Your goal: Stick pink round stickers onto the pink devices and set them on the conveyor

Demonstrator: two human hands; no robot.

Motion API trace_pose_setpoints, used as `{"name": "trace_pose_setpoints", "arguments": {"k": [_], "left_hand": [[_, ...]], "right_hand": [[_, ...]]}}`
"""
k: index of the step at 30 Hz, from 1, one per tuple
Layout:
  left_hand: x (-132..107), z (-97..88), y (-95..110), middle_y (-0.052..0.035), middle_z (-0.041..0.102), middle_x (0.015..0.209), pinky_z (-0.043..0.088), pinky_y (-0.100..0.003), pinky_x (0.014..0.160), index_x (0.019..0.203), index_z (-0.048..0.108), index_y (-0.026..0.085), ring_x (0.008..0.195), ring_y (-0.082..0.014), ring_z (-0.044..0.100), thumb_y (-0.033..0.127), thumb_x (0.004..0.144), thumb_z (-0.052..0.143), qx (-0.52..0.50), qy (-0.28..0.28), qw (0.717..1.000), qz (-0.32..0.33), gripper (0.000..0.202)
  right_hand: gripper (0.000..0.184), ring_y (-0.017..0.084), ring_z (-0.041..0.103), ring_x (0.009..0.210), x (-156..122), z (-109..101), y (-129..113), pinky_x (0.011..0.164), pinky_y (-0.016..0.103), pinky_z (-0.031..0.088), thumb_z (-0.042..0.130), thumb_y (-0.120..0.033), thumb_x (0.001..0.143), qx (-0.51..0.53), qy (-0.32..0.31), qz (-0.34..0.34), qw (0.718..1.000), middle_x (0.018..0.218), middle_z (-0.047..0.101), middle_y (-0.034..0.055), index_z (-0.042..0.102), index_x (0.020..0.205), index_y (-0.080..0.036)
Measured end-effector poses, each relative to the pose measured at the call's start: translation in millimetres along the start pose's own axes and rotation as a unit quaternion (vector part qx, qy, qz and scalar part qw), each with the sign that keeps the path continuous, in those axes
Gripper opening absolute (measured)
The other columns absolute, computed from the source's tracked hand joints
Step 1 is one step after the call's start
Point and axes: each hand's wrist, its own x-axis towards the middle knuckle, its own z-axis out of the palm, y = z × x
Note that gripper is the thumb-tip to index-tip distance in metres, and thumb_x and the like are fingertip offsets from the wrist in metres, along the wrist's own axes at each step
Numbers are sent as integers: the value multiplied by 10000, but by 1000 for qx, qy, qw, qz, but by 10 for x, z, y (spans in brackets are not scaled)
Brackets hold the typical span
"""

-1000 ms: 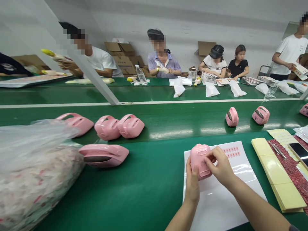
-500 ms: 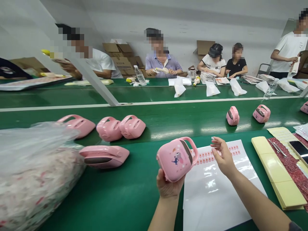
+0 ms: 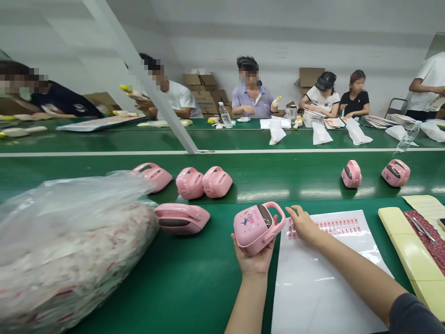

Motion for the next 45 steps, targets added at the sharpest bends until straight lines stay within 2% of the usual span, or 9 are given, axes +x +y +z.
{"name": "trace_pose_setpoints", "arguments": {"k": [9, 16, 22, 25, 29, 32, 36, 40, 45], "left_hand": [[-18, 27, -72, -145, 571, 1157, 443, -460, 875, 1259, 396, 212, 1057, -318, 536, 548, 708, 548, -20, -3, 999, 26, 663], [-21, 8, -141, -121, 579, 1125, 443, -437, 882, 1214, 426, 207, 1036, -284, 546, 530, 743, 507, -54, 26, 998, 9, 577], [-30, 53, -171, -119, 601, 1088, 461, -421, 859, 1200, 431, 207, 1007, -279, 566, 521, 734, 520, -54, 70, 996, 15, 569], [-38, 81, -178, -121, 611, 1078, 467, -418, 852, 1197, 431, 204, 996, -273, 578, 516, 757, 491, -49, 69, 996, 23, 543], [-47, 102, -193, -128, 615, 1070, 475, -426, 837, 1217, 412, 195, 985, -269, 586, 519, 782, 447, -47, 81, 995, 27, 544], [-50, 100, -203, -122, 621, 1056, 495, -399, 812, 1211, 418, 186, 960, -259, 599, 525, 779, 453, -46, 100, 994, 28, 550], [-60, 81, -227, -135, 609, 1083, 497, -390, 817, 1191, 443, 164, 976, -269, 591, 529, 769, 475, -50, 97, 994, 26, 558], [-92, 89, -273, -153, 601, 1087, 502, -373, 809, 1226, 410, 151, 969, -267, 595, 527, 781, 458, -49, 106, 993, 7, 585], [-131, 136, -340, -189, 540, 1181, 516, -344, 766, 1297, 321, 148, 938, -260, 607, 496, 780, 480, -52, 112, 992, -2, 644]], "right_hand": [[541, 151, 558, 843, -42, 102, 34, 795, 314, 481, 375, 1, 743, 54, 75, -13, 996, 1001, 478, 66, 405, 1229, -235], [460, 132, 574, 753, -147, -19, -121, 773, 341, 510, 414, -94, 796, 150, 249, -17, 957, 931, 425, 39, 349, 1220, -261], [638, 167, 569, 919, -153, 13, 6, 838, 392, 480, 392, 10, 704, 139, 137, 22, 981, 1042, 433, 65, 309, 1274, -264], [667, 166, 557, 938, -148, 80, 61, 825, 379, 487, 366, 18, 706, 128, 87, -1, 988, 1082, 445, 73, 284, 1302, -270], [598, 181, 542, 944, -188, 172, 46, 814, 387, 487, 326, -13, 764, 114, 105, -60, 986, 1042, 475, 71, 308, 1300, -279], [550, 174, 553, 881, -212, 158, -28, 809, 390, 483, 346, -40, 771, 149, 144, -46, 977, 963, 476, 54, 345, 1268, -275], [485, 130, 569, 713, -181, -41, -263, 777, 371, 492, 491, -149, 756, 312, 250, 78, 913, 896, 460, 21, 359, 1213, -241], [493, 99, 568, 626, -159, -250, -587, 645, 282, 520, 586, -242, 721, 484, 248, 142, 827, 853, 482, -4, 366, 1162, -234], [477, 107, 582, 616, -190, -279, -823, 621, 278, 531, 628, -282, 687, 541, 234, 143, 795, 814, 482, -19, 393, 1099, -239]]}}
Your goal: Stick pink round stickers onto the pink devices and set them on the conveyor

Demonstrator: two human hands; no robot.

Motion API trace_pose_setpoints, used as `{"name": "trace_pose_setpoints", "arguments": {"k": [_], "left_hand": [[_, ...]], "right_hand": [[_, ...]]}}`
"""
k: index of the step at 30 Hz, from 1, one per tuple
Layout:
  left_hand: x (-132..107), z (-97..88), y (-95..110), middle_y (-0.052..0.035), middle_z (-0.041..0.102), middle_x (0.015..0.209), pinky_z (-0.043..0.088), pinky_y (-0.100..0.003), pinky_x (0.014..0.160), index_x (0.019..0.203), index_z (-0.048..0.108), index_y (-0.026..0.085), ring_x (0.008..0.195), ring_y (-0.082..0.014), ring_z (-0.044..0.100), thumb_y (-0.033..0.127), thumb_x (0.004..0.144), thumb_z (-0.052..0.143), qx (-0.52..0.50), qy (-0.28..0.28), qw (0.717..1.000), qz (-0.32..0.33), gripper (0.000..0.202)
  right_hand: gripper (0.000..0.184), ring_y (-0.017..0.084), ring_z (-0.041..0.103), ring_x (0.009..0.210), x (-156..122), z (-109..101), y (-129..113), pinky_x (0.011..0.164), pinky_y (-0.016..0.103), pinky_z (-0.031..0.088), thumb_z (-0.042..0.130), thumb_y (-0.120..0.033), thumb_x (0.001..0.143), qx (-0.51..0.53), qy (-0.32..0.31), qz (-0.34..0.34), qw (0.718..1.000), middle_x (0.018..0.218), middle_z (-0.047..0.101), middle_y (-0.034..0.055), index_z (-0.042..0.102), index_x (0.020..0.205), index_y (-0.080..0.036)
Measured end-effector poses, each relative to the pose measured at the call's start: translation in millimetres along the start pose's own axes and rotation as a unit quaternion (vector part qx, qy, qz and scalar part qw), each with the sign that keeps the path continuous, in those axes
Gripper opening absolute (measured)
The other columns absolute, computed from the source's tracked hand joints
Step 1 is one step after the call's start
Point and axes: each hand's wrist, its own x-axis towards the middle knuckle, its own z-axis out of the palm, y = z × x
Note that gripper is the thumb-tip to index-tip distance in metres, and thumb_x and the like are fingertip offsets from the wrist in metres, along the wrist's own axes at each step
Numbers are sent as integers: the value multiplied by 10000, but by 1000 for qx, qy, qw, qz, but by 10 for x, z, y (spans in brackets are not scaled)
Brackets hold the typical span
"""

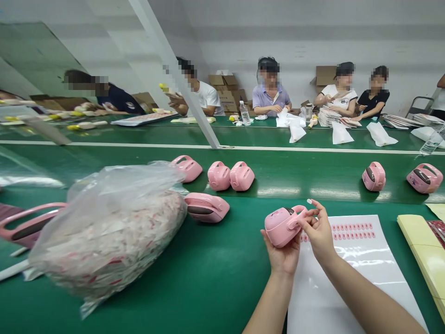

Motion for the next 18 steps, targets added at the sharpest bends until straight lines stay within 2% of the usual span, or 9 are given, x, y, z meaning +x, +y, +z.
{"name": "trace_pose_setpoints", "arguments": {"k": [5, 13, 16, 18], "left_hand": [[-21, -8, -37, -187, 572, 1136, 520, -337, 746, 1306, 301, 144, 891, -257, 625, 467, 784, 484, -5, 10, 1000, -2, 641], [-59, -11, -77, -187, 560, 1155, 493, -344, 803, 1333, 242, 136, 939, -260, 608, 461, 776, 499, -14, -1, 1000, -15, 694], [-60, -27, -86, -188, 567, 1144, 479, -339, 825, 1337, 230, 133, 956, -260, 601, 480, 774, 495, -9, -5, 1000, -17, 713], [-59, -38, -83, -181, 573, 1138, 463, -348, 852, 1333, 237, 136, 969, -261, 596, 489, 774, 487, -12, -8, 1000, -26, 707]], "right_hand": [[437, 122, 595, 655, -70, 65, 41, 654, 302, 543, 594, -278, 723, -5, 24, -27, 999, 813, 473, -10, 369, 1096, -247], [332, 145, 594, 738, -147, 105, 99, 738, 347, 517, 509, -250, 798, -93, 67, -94, 989, 771, 471, -5, 344, 1085, -231], [311, 169, 585, 773, -151, 75, 130, 749, 378, 502, 485, -237, 810, -155, 71, -148, 974, 814, 495, 30, 357, 1092, -221], [312, 194, 571, 833, -148, 36, 155, 747, 395, 493, 465, -219, 818, -212, 60, -205, 954, 879, 521, 65, 359, 1111, -226]]}}
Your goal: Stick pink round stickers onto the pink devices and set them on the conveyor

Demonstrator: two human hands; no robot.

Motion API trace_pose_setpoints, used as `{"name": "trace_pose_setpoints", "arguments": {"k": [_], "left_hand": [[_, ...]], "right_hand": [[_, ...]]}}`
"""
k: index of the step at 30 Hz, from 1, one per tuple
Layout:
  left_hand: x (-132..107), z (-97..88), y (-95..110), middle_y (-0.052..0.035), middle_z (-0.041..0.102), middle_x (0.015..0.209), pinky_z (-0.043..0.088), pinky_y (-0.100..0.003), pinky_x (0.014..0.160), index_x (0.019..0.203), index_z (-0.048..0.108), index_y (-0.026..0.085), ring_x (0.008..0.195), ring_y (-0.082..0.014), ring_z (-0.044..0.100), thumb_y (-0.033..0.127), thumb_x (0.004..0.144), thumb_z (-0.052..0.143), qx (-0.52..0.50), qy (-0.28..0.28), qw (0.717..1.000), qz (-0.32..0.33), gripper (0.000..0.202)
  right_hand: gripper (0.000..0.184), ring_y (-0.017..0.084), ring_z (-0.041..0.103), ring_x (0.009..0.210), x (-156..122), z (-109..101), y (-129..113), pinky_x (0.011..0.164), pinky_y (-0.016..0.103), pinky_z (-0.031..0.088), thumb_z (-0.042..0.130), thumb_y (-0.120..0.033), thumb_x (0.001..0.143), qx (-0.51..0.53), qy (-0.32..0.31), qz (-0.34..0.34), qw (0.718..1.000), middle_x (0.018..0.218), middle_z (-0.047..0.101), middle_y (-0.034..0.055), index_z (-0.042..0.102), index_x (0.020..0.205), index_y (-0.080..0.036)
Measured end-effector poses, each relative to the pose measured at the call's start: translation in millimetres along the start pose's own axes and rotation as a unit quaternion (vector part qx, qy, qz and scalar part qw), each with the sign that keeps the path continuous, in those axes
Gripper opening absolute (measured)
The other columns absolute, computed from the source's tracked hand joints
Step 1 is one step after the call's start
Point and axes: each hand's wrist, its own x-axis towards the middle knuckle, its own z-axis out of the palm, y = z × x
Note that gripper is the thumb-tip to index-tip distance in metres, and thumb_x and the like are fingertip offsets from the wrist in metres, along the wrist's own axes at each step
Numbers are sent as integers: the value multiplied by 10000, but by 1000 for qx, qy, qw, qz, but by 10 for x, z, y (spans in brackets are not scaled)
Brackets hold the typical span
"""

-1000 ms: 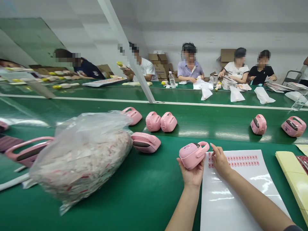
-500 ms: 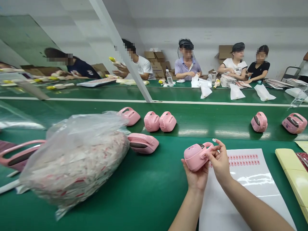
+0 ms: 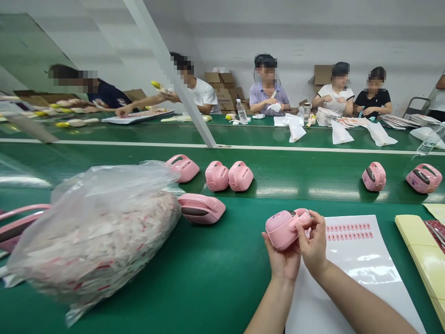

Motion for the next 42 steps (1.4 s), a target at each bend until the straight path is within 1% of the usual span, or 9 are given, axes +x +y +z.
{"name": "trace_pose_setpoints", "arguments": {"k": [5, 9, 13, 18, 23, 27, 32, 37, 42], "left_hand": [[6, -6, 40, -155, 638, 999, 465, -351, 849, 1299, 309, 120, 903, -255, 623, 488, 778, 462, -17, 4, 999, -32, 656], [25, -12, 80, -165, 596, 1104, 453, -355, 872, 1316, 289, 136, 995, -264, 584, 499, 780, 453, -8, -22, 1000, -17, 668], [29, -3, 74, -160, 553, 1179, 466, -364, 861, 1327, 275, 171, 1038, -279, 558, 478, 778, 485, 14, -16, 1000, 11, 663], [19, 39, 24, -192, 556, 1158, 509, -349, 785, 1320, 267, 137, 982, -279, 591, 447, 775, 500, 26, 8, 1000, 7, 669], [24, 13, 114, -131, 619, 1072, 492, -397, 821, 1258, 362, 206, 961, -274, 605, 423, 780, 489, 32, -44, 998, 12, 539], [49, -1, 227, -104, 591, 1140, 466, -402, 873, 1262, 357, 238, 1026, -267, 571, 453, 759, 506, 26, -78, 996, 33, 568], [73, 26, 250, -116, 589, 1142, 497, -374, 836, 1272, 343, 210, 1039, -276, 562, 509, 749, 501, 37, -16, 998, 47, 623], [63, 52, 250, -95, 598, 1124, 507, -353, 818, 1218, 402, 218, 1031, -260, 568, 492, 726, 543, 61, -9, 997, 56, 580], [62, 170, 241, -52, 631, 1032, 519, -352, 785, 1121, 482, 247, 913, -230, 616, 512, 572, 690, 148, 26, 985, 87, 644]], "right_hand": [[398, 219, 591, 872, -8, -88, 88, 774, 434, 474, 409, -139, 829, -108, -77, -144, 981, 918, 603, 79, 343, 1203, -259], [519, 204, 592, 986, 24, -148, 63, 947, 491, 360, 359, -104, 837, -154, -125, -183, 963, 1116, 591, 93, 229, 1319, -249], [607, 244, 494, 1132, 87, -167, 0, 1014, 548, 225, 407, -196, 841, -170, -121, -116, 971, 1276, 465, 148, 109, 1370, -196], [788, 263, 470, 1141, 201, -153, 70, 912, 460, 410, 571, -304, 756, -68, -120, 26, 990, 1298, 386, 170, 89, 1372, -205], [578, 182, 613, 892, 409, -165, 416, 843, 400, 467, 426, -193, 819, -26, -88, 134, 987, 1075, 526, 122, 176, 1340, -189], [651, 177, 612, 887, 404, -123, 668, 836, 401, 475, 470, -61, 715, -56, -198, 116, 972, 1117, 492, 109, 261, 1310, -226], [656, 170, 586, 894, 200, -51, 741, 825, 400, 483, 414, -26, 721, -78, -280, 29, 956, 1108, 469, 92, 275, 1315, -267], [544, 165, 585, 874, 79, -25, 776, 810, 389, 489, 389, -84, 761, -1, -242, 1, 970, 1072, 471, 90, 340, 1270, -269], [637, 137, 619, 724, 267, -78, 670, 879, 425, 439, 548, -185, 697, 113, -69, 189, 973, 925, 502, 29, 262, 1265, -226]]}}
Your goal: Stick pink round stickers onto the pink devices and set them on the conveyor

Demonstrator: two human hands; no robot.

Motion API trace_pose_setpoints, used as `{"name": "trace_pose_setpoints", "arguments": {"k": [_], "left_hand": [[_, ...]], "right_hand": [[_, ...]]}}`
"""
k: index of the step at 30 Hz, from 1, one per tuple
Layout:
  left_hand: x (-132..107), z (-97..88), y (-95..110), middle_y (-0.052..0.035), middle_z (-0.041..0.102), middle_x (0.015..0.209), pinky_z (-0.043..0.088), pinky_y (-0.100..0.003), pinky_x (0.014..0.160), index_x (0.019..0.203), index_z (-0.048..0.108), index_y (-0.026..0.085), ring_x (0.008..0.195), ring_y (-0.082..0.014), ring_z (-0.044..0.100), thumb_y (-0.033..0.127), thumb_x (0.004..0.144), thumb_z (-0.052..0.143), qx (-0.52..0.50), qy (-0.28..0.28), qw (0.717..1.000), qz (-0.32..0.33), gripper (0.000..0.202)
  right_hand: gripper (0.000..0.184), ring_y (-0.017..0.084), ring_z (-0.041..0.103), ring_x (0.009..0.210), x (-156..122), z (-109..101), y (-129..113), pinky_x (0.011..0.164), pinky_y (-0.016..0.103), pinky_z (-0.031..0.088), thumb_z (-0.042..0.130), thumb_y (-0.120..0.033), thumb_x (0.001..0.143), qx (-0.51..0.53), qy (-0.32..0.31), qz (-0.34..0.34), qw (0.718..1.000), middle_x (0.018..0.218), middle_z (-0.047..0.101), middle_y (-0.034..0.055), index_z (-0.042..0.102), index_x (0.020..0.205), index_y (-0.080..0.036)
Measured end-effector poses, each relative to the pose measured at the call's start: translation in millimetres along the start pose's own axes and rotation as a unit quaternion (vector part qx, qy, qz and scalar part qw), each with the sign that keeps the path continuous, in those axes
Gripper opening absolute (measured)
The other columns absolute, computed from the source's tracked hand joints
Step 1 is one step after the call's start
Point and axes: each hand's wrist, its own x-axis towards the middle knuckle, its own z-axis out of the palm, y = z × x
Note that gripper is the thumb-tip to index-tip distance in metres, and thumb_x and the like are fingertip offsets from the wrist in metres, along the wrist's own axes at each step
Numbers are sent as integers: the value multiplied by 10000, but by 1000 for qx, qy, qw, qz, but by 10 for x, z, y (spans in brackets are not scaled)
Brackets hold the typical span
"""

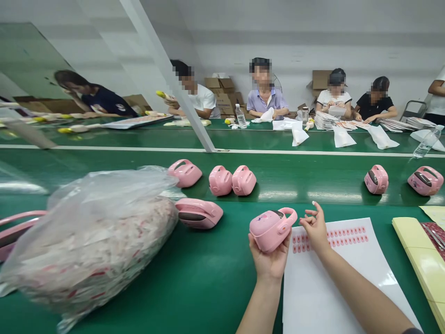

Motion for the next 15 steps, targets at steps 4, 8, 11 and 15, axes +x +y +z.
{"name": "trace_pose_setpoints", "arguments": {"k": [4, 8, 11, 15], "left_hand": [[-81, 110, -51, -44, 580, 1076, 528, -339, 706, 1180, 426, 295, 921, -237, 593, 360, 489, 786, 234, 5, 968, 86, 781], [-176, 81, -140, -43, 467, 1196, 463, -434, 841, 1273, 281, 358, 1072, -297, 498, 213, 382, 825, 475, -124, 851, 186, 1054], [-200, 8, -193, -71, 436, 1217, 419, -475, 888, 1293, 240, 346, 1106, -303, 465, 252, 484, 786, 580, -232, 745, 233, 982], [-197, -40, -233, -117, 364, 1257, 429, -478, 869, 1322, 158, 319, 1120, -296, 443, 294, 598, 724, 632, -304, 666, 254, 920]], "right_hand": [[718, 101, 618, 641, 171, -204, -571, 851, 392, 458, 641, -270, 643, 82, 12, 31, 996, 973, 491, 23, 244, 1241, -231], [749, 84, 616, 600, 157, -382, -1120, 849, 382, 452, 681, -232, 613, 71, -102, 18, 992, 928, 512, -6, 268, 1237, -249], [744, 101, 623, 669, 46, -415, -1283, 855, 381, 437, 676, -165, 613, 21, -183, 24, 983, 891, 537, -15, 296, 1246, -259], [748, 165, 621, 840, -66, -417, -1314, 863, 402, 413, 626, -99, 641, -52, -206, 41, 976, 762, 562, -30, 273, 1286, -231]]}}
